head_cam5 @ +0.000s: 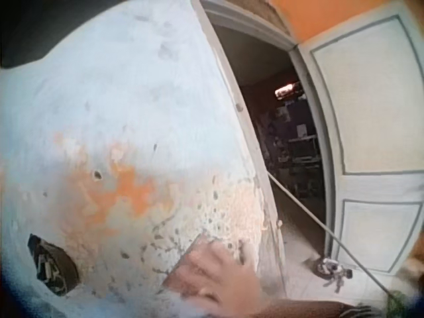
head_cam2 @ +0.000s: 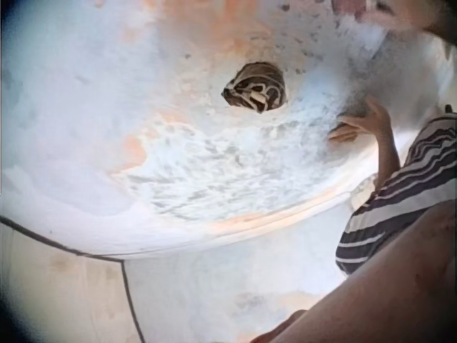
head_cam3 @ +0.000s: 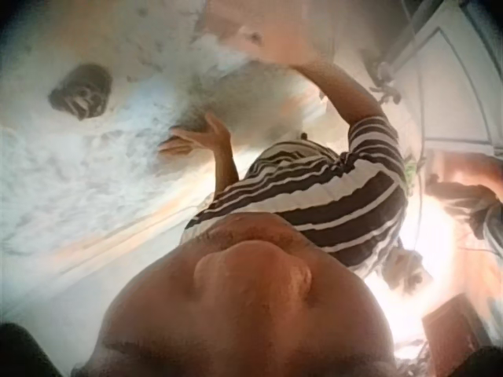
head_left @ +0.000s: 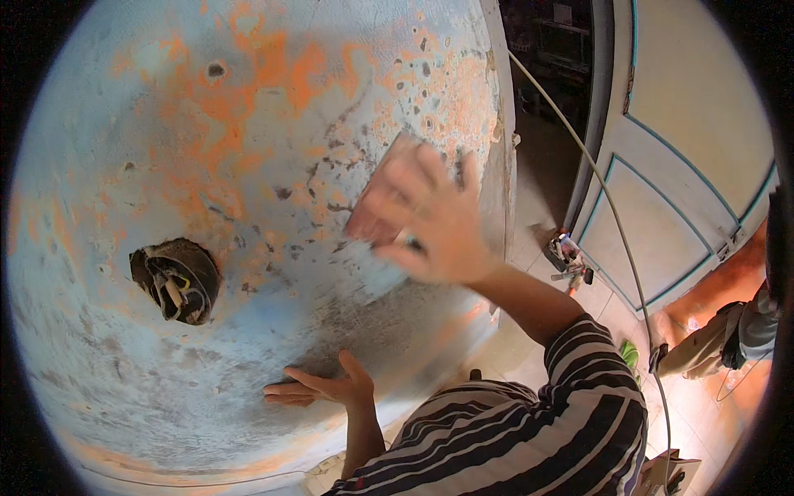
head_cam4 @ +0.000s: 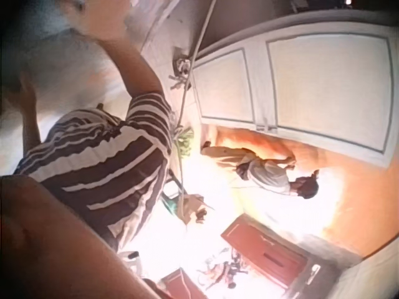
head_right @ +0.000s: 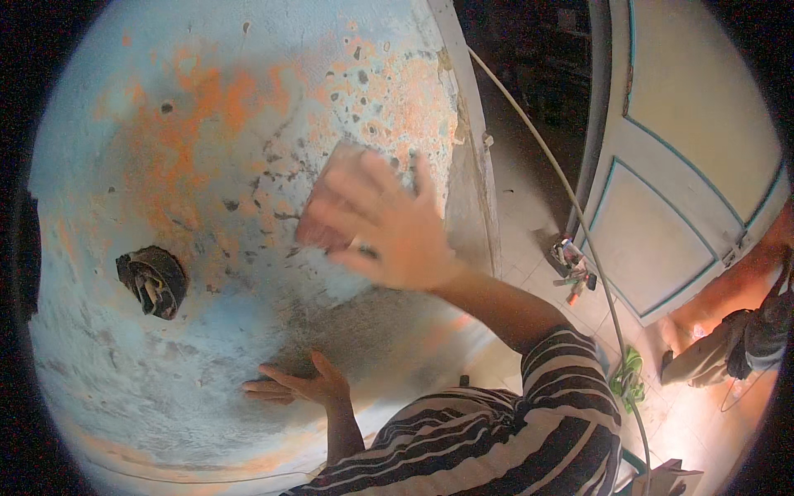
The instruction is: The person sands a wall using sandpaper, folds the sandpaper, and sands different areas of the wall.
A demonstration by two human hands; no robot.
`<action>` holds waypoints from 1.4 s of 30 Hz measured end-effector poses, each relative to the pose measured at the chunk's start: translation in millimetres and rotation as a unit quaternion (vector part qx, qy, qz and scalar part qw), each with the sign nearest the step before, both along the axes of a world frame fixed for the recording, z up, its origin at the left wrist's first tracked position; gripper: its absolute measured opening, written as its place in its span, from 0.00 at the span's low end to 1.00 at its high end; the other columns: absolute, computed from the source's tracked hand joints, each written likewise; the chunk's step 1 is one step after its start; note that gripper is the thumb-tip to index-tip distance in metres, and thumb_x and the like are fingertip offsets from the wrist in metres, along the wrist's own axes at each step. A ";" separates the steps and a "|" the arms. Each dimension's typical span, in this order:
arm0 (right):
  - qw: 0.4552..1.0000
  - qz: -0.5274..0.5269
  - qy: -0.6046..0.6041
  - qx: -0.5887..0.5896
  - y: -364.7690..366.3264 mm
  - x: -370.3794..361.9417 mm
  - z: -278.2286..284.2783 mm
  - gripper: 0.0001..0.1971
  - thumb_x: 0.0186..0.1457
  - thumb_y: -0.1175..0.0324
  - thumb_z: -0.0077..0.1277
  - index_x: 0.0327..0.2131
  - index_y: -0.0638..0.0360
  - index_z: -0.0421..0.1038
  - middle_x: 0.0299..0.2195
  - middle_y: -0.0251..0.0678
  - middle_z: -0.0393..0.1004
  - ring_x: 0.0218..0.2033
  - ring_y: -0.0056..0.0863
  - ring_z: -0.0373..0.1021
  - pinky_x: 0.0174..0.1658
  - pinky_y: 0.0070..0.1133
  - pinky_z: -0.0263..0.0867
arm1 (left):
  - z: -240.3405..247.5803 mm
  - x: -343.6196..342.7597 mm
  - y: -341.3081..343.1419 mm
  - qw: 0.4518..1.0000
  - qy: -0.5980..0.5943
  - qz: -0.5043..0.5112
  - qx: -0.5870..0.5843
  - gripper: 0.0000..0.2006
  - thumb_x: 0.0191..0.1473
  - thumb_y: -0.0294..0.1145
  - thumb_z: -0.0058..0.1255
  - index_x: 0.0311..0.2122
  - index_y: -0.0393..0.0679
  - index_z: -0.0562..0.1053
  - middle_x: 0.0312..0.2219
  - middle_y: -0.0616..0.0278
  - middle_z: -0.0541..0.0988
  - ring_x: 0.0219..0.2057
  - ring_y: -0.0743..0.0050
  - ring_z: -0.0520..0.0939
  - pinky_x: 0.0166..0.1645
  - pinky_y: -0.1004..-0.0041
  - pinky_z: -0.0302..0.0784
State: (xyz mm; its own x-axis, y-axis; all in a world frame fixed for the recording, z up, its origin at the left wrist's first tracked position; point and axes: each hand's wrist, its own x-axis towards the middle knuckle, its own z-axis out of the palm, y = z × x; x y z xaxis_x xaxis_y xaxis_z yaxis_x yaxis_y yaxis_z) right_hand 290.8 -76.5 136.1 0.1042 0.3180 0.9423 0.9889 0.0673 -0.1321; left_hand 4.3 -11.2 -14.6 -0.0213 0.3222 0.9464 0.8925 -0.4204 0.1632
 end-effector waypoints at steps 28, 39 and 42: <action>0.986 0.015 -0.051 0.157 22.7 13.0 96.4 0.31 0.60 0.49 0.52 0.62 0.56 0.67 0.67 0.52 0.59 0.68 0.60 0.51 0.67 0.53 0.43 | -4.8 -21.0 -12.6 0.991 -0.007 -0.121 -0.065 0.42 0.59 0.51 0.54 0.72 0.46 0.51 0.71 0.32 0.32 0.71 0.22 0.27 0.63 0.24 0.23; 0.984 0.004 -0.005 0.180 38.9 -22.5 75.4 0.32 0.55 0.49 0.57 0.60 0.55 0.68 0.67 0.50 0.58 0.69 0.57 0.51 0.66 0.58 0.39 | -8.2 -42.3 -16.8 0.981 0.019 -0.181 -0.071 0.43 0.55 0.48 0.57 0.72 0.49 0.52 0.71 0.30 0.39 0.71 0.24 0.30 0.65 0.27 0.24; 0.998 0.020 -0.053 0.042 19.3 -76.2 37.3 0.31 0.55 0.54 0.56 0.60 0.59 0.67 0.67 0.54 0.56 0.68 0.70 0.46 0.68 0.54 0.39 | -5.3 -50.8 -22.5 0.972 0.018 -0.220 -0.086 0.43 0.55 0.48 0.57 0.72 0.49 0.52 0.70 0.29 0.39 0.71 0.23 0.31 0.65 0.26 0.24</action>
